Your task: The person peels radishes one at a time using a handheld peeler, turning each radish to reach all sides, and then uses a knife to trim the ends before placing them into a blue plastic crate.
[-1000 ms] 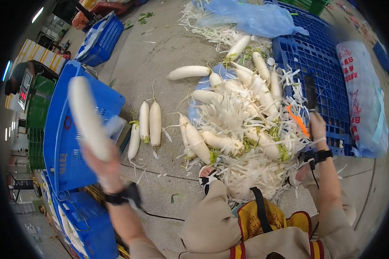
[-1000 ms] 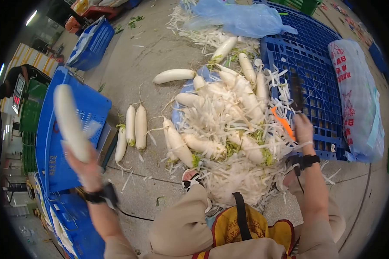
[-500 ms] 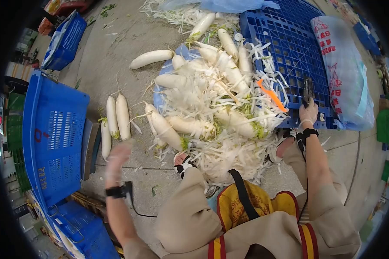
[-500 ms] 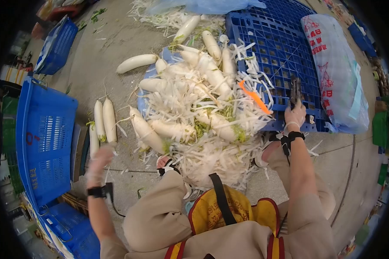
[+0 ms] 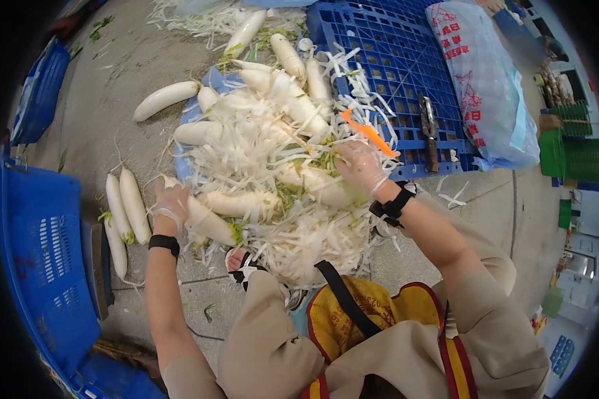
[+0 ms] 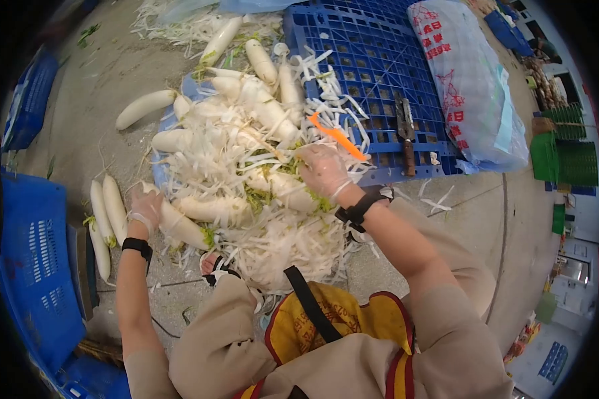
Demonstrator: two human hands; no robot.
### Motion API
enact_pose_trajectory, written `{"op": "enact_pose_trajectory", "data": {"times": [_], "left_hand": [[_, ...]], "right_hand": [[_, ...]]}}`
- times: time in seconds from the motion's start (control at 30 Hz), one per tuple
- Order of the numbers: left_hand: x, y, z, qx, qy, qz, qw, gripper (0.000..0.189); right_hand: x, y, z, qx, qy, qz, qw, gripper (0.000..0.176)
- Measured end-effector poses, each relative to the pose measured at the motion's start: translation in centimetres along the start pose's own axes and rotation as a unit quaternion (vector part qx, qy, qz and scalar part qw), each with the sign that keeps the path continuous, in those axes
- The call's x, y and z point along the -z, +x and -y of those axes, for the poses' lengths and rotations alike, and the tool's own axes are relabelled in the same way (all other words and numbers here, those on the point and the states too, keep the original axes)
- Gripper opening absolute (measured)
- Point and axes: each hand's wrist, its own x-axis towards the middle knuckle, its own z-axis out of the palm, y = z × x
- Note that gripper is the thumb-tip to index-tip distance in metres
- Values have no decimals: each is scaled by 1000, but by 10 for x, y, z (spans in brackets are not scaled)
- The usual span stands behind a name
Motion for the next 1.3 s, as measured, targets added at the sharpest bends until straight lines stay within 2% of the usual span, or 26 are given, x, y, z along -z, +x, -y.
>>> {"op": "enact_pose_trajectory", "data": {"times": [0.07, 0.13, 0.17, 0.2, 0.23, 0.27, 0.33, 0.37, 0.43, 0.47, 0.53, 0.57, 0.63, 0.67, 0.73, 0.83, 0.87, 0.93, 1.0, 1.07, 1.1, 1.13, 1.17, 1.2, 1.27, 1.3], "left_hand": [[13, 7, 4, 12, -22, 236, 971, 51], [4, -13, 13, -2, -37, 281, 959, 47], [2, -29, 14, -2, -38, 282, 959, 47], [8, -50, 16, -24, -156, 223, 962, 46], [10, -72, 20, -41, -268, 161, 949, 46], [2, -88, 20, -30, -264, 166, 950, 46], [-19, -113, 12, 58, -380, 197, 902, 46], [-25, -127, 9, 65, -376, 200, 902, 46], [-26, -153, -3, 137, -499, 177, 837, 44], [-27, -173, -7, 139, -497, 178, 838, 44], [-21, -200, -8, 197, -581, 114, 782, 42], [-17, -205, -9, 198, -580, 116, 782, 42], [-1, -217, -23, 190, -690, 11, 698, 43], [2, -210, -33, 187, -730, 10, 657, 43], [8, -172, -53, 172, -802, 5, 572, 43], [0, -108, -104, 118, -888, -25, 445, 37], [-5, -97, -112, 119, -888, -26, 443, 37], [-11, -86, -123, 136, -930, 107, 325, 34], [-7, -94, -129, 121, -930, 85, 336, 28], [-13, -99, -134, 109, -929, 55, 349, 23], [-25, -102, -138, 123, -936, 66, 323, 23], [-27, -105, -139, 137, -942, 77, 298, 23], [-29, -108, -141, 139, -942, 78, 297, 23], [-21, -109, -142, 148, -934, 63, 320, 22], [-18, -109, -144, 158, -926, 46, 341, 22], [-18, -110, -147, 164, -928, 40, 332, 25]], "right_hand": [[0, 1, -12, -68, -46, -39, 996, 28], [13, 9, -42, -108, -103, -24, 988, 32], [22, 10, -47, -195, -139, 17, 971, 29], [28, 11, -52, -277, -169, 59, 944, 27], [22, 6, -64, -267, -146, 59, 951, 29], [13, 0, -78, -255, -121, 59, 958, 31], [7, -1, -89, -255, -114, 48, 959, 32], [5, -2, -91, -259, -109, 37, 959, 33], [12, 0, -78, -267, -103, 29, 958, 33], [17, 2, -69, -298, -94, 8, 950, 33], [17, 10, -63, -327, -85, -16, 941, 33], [13, 11, -62, -289, -57, -55, 954, 33], [1, 14, -47, -203, 14, -121, 972, 31], [-9, 15, -32, -198, 18, -116, 973, 31], [-31, 12, 1, -111, 190, -102, 970, 32], [-55, 2, 47, -101, 169, 60, 979, 35], [-61, 0, 62, -122, 166, 114, 972, 36], [-95, -9, 71, -121, 156, 148, 969, 36], [-103, -17, 94, -123, 144, 188, 964, 36], [-67, -5, 146, -129, 106, 320, 933, 34], [-76, -16, 157, -127, 107, 323, 932, 34], [-89, -30, 165, -61, 147, 309, 938, 33], [-100, -38, 166, 6, 185, 292, 938, 31], [-109, -41, 157, 7, 185, 293, 938, 31], [-116, -35, 126, 165, 39, 171, 970, 28], [-112, -13, 108, 47, -2, 186, 981, 25]]}}
